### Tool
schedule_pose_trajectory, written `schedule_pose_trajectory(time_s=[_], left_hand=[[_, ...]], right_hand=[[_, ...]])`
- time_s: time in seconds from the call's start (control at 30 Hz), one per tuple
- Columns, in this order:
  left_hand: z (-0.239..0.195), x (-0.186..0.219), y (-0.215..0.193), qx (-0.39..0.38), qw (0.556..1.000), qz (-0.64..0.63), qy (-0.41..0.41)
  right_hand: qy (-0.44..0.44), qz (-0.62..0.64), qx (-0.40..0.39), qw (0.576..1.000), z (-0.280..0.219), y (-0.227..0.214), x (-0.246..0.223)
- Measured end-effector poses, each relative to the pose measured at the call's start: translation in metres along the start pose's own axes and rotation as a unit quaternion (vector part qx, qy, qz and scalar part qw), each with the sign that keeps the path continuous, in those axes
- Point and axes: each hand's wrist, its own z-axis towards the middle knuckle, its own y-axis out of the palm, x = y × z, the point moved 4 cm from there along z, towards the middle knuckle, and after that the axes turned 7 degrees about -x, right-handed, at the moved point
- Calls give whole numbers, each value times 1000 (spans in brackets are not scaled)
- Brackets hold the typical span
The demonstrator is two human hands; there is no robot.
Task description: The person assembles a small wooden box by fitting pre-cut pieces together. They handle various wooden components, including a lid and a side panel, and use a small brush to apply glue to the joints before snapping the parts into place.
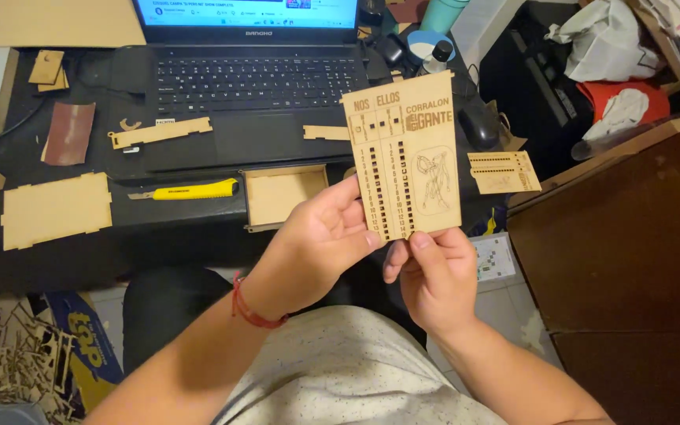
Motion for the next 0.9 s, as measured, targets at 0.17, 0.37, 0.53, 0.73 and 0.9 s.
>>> schedule_pose_trajectory(time_s=[0.17, 0.37, 0.53, 0.73, 0.9], left_hand=[[-5, -4, -9, 19, 999, -37, -21], [-18, -12, -24, 24, 999, 37, -23], [-23, -12, -34, 122, 976, 180, -5], [-21, -6, -29, 105, 984, 142, 10], [-21, 3, -14, 38, 991, 111, 62]], right_hand=[[-6, 45, 36, 998, -1, -8, 1], [-14, 50, 46, 998, -1, -9, -2], [14, 32, 20, 999, -4, -11, 1], [-6, 18, -17, 1000, -10, -6, -1], [-10, 27, -15, 999, -14, -9, 4]])
